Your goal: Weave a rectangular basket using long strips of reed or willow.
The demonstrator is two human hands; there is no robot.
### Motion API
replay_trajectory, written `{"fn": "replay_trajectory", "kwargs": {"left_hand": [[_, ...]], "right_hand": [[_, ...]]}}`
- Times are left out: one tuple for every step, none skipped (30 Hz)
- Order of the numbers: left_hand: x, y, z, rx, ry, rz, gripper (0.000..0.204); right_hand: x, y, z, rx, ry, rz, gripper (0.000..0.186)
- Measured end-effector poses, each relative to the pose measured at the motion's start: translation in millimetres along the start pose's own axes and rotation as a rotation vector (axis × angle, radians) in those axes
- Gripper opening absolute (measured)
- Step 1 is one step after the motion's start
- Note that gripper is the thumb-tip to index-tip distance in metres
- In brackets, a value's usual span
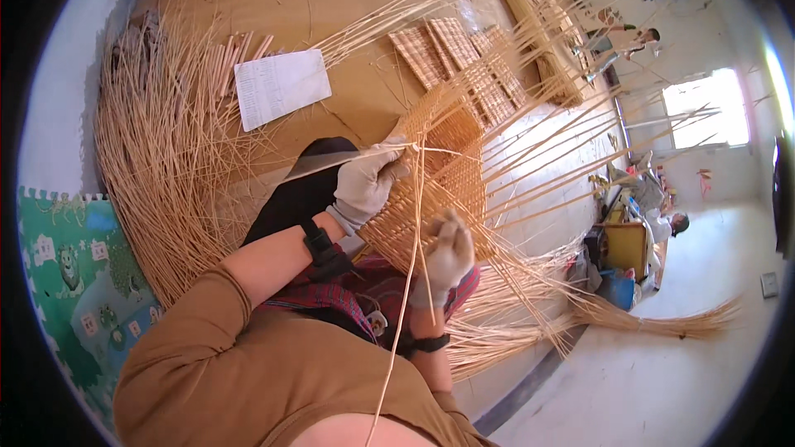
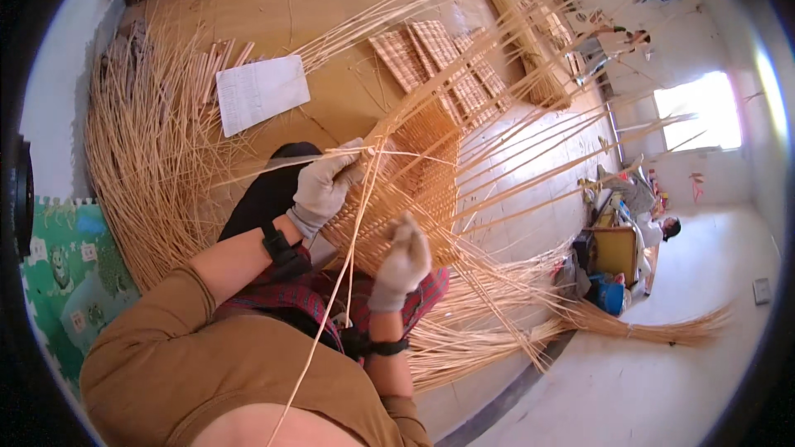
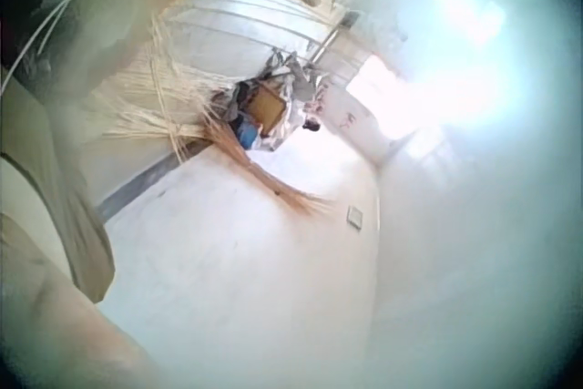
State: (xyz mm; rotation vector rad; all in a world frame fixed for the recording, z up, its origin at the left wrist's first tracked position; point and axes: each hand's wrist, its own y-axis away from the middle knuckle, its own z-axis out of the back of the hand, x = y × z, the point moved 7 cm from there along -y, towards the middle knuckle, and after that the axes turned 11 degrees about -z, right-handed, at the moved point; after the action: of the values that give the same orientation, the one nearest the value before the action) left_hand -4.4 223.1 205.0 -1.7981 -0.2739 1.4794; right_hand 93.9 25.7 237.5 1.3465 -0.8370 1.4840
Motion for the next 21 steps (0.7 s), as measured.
{"fn": "replay_trajectory", "kwargs": {"left_hand": [[6.8, 2.7, -0.2, 0.044, 0.012, 0.115, 0.041], [10.3, 0.1, -3.6, 0.090, 0.030, 0.219, 0.042], [17.0, 4.4, -7.7, 0.060, 0.279, 0.522, 0.043], [24.3, 6.4, -14.2, 0.071, 0.284, 0.519, 0.043], [34.0, 6.9, -15.1, 0.050, 0.287, 0.434, 0.043], [34.8, 3.6, -17.1, 0.034, 0.294, 0.351, 0.043], [41.2, 7.8, -23.5, 0.006, 0.365, 0.417, 0.040], [34.9, 5.1, -27.6, 0.014, 0.364, 0.418, 0.040], [25.3, 1.8, -29.5, 0.009, 0.292, 0.445, 0.037], [17.3, 0.0, -29.4, 0.005, 0.214, 0.470, 0.035], [13.3, -1.6, -29.3, -0.007, 0.119, 0.448, 0.035], [17.3, 3.7, -27.3, 0.000, 0.109, 0.455, 0.035], [24.4, 7.5, -24.8, -0.004, 0.107, 0.408, 0.031], [28.8, 3.5, -24.5, -0.009, 0.111, 0.349, 0.026], [26.1, 2.2, -24.7, -0.007, 0.118, 0.344, 0.026], [12.7, 5.1, -11.6, -0.077, -0.128, 0.281, 0.029], [-7.4, 3.7, 3.0, -0.151, -0.370, 0.206, 0.031], [-23.0, 2.3, -0.6, 0.089, -0.384, 0.344, 0.039], [-31.3, 6.7, -13.7, 0.351, -0.354, 0.156, 0.044], [-42.6, 17.1, -31.6, 0.624, -0.316, -0.038, 0.049], [-57.4, 14.1, -39.3, 0.646, -0.308, -0.033, 0.049]], "right_hand": [[-9.5, -13.6, 4.5, -0.008, -0.120, -0.159, 0.025], [-19.1, -25.9, 4.4, -0.021, -0.246, -0.307, 0.024], [-19.0, -26.2, 9.5, -0.032, -0.252, -0.303, 0.024], [-16.9, -25.0, 12.2, 0.001, -0.189, -0.270, 0.025], [-14.7, -23.9, 7.8, 0.049, -0.125, -0.239, 0.026], [-10.1, -23.9, 1.7, 0.048, -0.131, -0.240, 0.026], [3.9, -26.5, -4.0, -0.025, -0.042, -0.100, 0.026], [22.7, -28.6, -10.0, -0.102, 0.048, 0.037, 0.027], [67.4, -34.4, -23.2, -0.150, 0.321, 0.452, 0.033], [108.1, -36.3, -47.8, -0.190, 0.598, 0.861, 0.041], [132.0, -49.0, -66.8, -0.227, 0.668, 0.912, 0.049], [146.2, -52.0, -79.5, -0.252, 0.735, 0.965, 0.058], [137.9, -49.4, -73.6, -0.243, 0.729, 0.960, 0.058], [121.1, -59.7, -52.3, -0.042, 0.244, 0.767, 0.056], [98.3, -68.1, -31.8, 0.147, -0.221, 0.548, 0.054], [63.8, -65.1, -2.8, -0.021, -0.142, 0.256, 0.046], [28.2, -50.7, 29.0, -0.187, -0.069, -0.027, 0.039], [6.0, -27.7, 49.9, -0.114, -0.098, -0.001, 0.032], [-9.3, -14.3, 52.2, -0.009, -0.124, 0.019, 0.025], [-12.1, -24.1, 61.2, -0.019, -0.126, 0.018, 0.025], [-3.9, -28.1, 76.3, -0.136, -0.031, 0.117, 0.024]]}}
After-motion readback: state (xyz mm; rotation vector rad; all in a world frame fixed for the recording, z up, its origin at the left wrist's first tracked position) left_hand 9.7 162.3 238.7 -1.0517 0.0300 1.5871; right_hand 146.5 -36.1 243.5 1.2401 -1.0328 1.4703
